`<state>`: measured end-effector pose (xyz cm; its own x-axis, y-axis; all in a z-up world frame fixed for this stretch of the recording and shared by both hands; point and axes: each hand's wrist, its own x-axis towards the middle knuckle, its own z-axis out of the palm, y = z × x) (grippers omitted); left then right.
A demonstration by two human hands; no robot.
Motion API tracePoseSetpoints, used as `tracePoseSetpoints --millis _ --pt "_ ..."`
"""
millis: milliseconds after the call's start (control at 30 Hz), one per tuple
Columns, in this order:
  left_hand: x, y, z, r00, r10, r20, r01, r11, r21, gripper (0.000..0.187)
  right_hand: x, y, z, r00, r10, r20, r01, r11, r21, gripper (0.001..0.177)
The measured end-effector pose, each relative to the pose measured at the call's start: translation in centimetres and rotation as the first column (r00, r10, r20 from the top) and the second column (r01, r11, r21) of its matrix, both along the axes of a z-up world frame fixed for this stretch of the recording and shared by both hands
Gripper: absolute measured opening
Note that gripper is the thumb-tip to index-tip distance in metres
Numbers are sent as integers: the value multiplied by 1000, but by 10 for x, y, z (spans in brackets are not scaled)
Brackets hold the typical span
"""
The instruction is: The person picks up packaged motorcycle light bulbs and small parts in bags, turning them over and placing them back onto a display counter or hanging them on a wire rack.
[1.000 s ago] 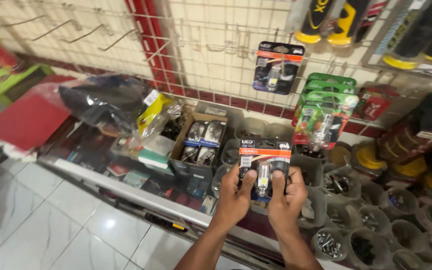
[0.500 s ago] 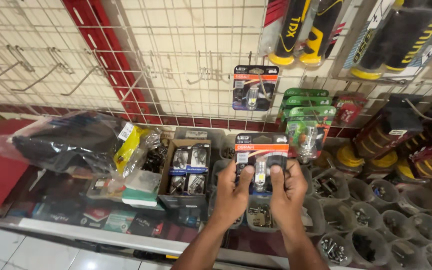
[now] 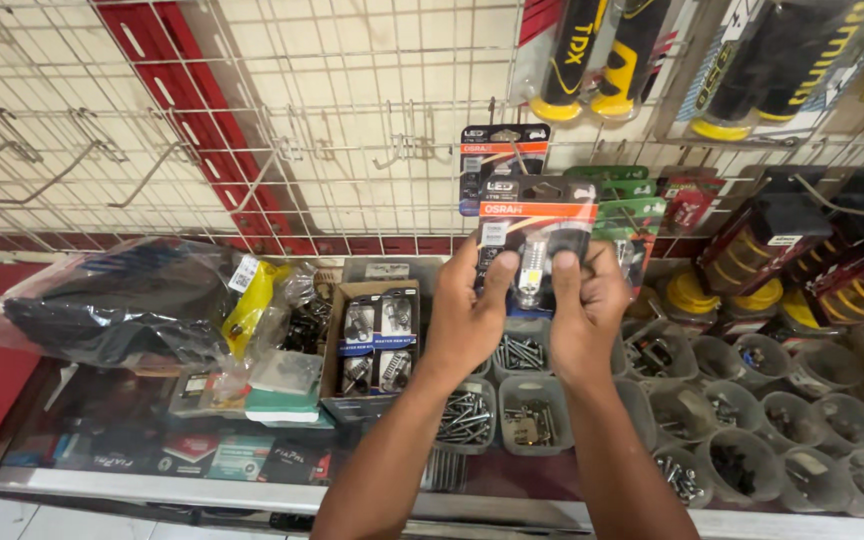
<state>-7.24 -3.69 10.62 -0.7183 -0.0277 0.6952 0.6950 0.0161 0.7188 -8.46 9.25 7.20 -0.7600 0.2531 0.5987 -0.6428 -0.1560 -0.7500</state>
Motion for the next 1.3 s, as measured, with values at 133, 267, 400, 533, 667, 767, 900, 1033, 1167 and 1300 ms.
tracePoseSetpoints --millis 133,267,400,533,667,767,900,1033,1167,1300 --pt "-13 -4 -11 999 15 37 -14 1000 -16 40 -11 -6 -7 998 25 58 -23 999 -40 14" --pt "-35 -8 -23 996 36 80 -36 999 -3 40 -32 -15 -19 997 -26 66 28 999 -32 15" --pt "-60 -9 -30 991 94 91 -93 996 -6 37 -53 -19 -23 993 -68 93 70 997 -19 17" --pt "-83 -8 -35 988 138 74 -138 990 -13 33 -67 -26 -22 993 -99 59 97 995 36 25" --pt "-95 -6 -35 987 121 105 -124 992 24 31 -70 -32 -16 984 -168 -65 175 975 140 41" --pt "-98 -8 -36 969 200 141 -198 980 -30 29 -70 -33 -12 981 -194 26 186 966 182 48" --pt "-102 -8 -36 964 258 70 -254 965 -63 26 -73 -34 -10 982 -188 0 185 966 182 51" --pt "-106 -6 -32 942 315 119 -306 948 -88 28 -75 -35 -8 952 -293 -83 305 906 293 58" --pt "-106 -6 -29 928 337 159 -325 941 -96 29 -75 -38 -6 920 -390 -30 369 840 397 67" --pt "-106 -5 -28 896 411 169 -390 909 -145 32 -73 -45 -6 898 -429 -102 429 797 425 74"
